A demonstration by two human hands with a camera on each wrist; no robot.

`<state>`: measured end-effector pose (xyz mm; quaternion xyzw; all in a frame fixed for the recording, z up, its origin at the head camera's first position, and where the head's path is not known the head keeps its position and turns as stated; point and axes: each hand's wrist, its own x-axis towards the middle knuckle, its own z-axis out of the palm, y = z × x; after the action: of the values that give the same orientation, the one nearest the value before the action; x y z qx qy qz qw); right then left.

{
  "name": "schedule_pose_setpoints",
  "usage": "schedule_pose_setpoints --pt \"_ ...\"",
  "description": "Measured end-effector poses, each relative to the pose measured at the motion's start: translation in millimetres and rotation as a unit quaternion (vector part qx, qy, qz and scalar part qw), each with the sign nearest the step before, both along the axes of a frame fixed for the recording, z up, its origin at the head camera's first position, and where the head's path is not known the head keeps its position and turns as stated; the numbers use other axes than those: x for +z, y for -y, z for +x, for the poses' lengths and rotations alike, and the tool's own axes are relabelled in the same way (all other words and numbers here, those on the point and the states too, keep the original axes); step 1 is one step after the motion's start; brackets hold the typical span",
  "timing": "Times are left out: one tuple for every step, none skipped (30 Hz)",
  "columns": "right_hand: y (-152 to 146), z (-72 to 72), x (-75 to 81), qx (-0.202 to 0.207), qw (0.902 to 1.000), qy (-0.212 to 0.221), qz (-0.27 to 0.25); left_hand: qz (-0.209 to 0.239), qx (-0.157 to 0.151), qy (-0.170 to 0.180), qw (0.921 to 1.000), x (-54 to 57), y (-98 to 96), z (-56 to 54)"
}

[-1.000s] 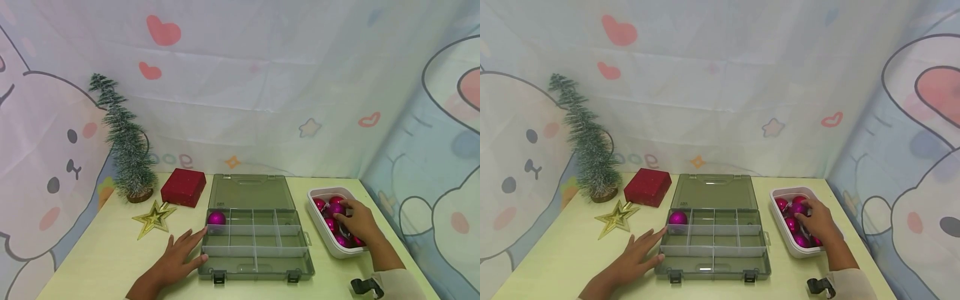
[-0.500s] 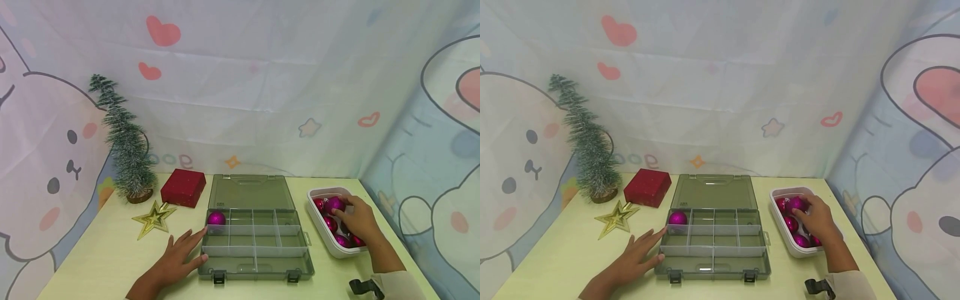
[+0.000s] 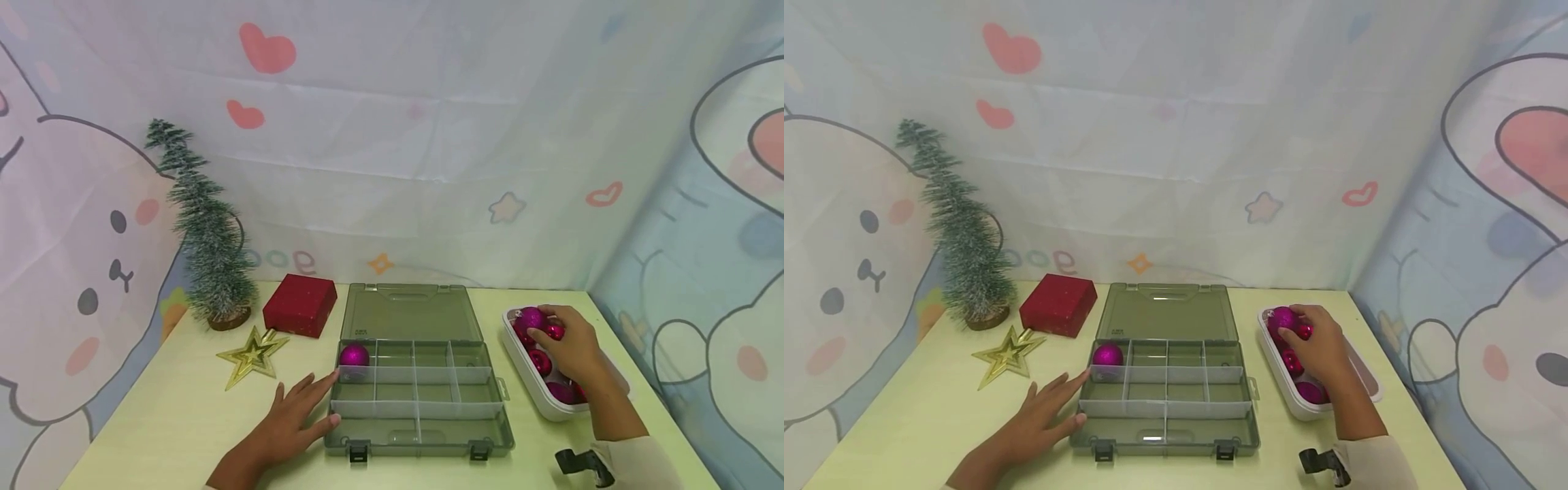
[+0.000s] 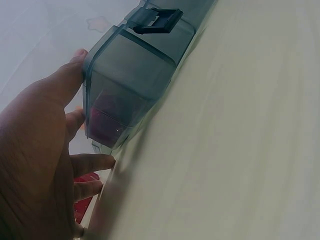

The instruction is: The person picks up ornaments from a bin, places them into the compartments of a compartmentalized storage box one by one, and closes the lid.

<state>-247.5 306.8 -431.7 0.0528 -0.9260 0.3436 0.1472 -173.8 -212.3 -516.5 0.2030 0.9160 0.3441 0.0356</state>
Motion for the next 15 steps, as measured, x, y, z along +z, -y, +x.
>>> schedule_pose_setpoints --pt "3 -0.5 0.6 0.001 1.0 0.003 -0.005 -0.001 0.0 0.0 1.0 -0.1 0.0 -0.1" --pt "6 -0.9 1.2 0.002 0.9999 0.007 -0.008 -0.001 0.002 0.002 1.0 -0.3 -0.3 -0.2" --pt "9 -1.4 1.5 0.003 0.9999 0.008 -0.01 -0.001 0.002 0.002 1.0 -0.8 -0.4 -0.4" --pt "12 -1.9 1.6 0.006 0.9999 0.007 -0.011 -0.002 0.002 0.001 1.0 -1.1 -0.3 -0.6" --pt "15 -2.5 1.4 0.011 0.9998 0.002 -0.014 -0.002 0.002 0.001 1.0 -1.3 -0.3 -0.7" --pt "18 -3.1 0.8 0.016 0.9997 -0.006 -0.015 -0.001 0.002 0.0 1.0 -1.1 -0.5 -0.6" --pt "21 -3.9 0.1 0.023 0.9994 -0.015 -0.021 -0.001 0.002 0.0 1.0 -1.0 -0.6 -0.6" --pt "25 -4.5 0.1 0.031 0.9989 -0.023 -0.026 -0.001 0.001 0.001 1.0 -1.0 -0.6 -0.6" --pt "29 -5.1 0.1 0.037 0.9984 -0.029 -0.032 -0.002 0.001 0.0 1.0 -1.0 -0.5 -0.6" --pt "33 -5.7 0.2 0.043 0.9978 -0.036 -0.036 -0.002 0.0 0.0 1.0 -0.9 -0.5 -0.6" --pt "37 -6.7 0.1 0.05 0.9969 -0.044 -0.042 -0.002 0.001 0.002 1.0 -1.0 -0.8 -0.5" --pt "40 -7.6 0.2 0.055 0.9962 -0.049 -0.047 -0.001 0.001 0.004 1.0 -1.4 -0.9 -0.7" --pt "44 -8.8 0.3 0.06 0.9955 -0.054 -0.05 -0.001 0.002 0.005 1.0 -2.0 -1.0 -1.1" --pt "48 -9.8 0.7 0.063 0.9949 -0.059 -0.051 -0.001 0.002 0.005 1.0 -2.5 -1.1 -1.6" --pt "52 -10.8 1.2 0.065 0.9947 -0.061 -0.05 -0.001 0.002 0.005 1.0 -3.2 -1.2 -2.3"
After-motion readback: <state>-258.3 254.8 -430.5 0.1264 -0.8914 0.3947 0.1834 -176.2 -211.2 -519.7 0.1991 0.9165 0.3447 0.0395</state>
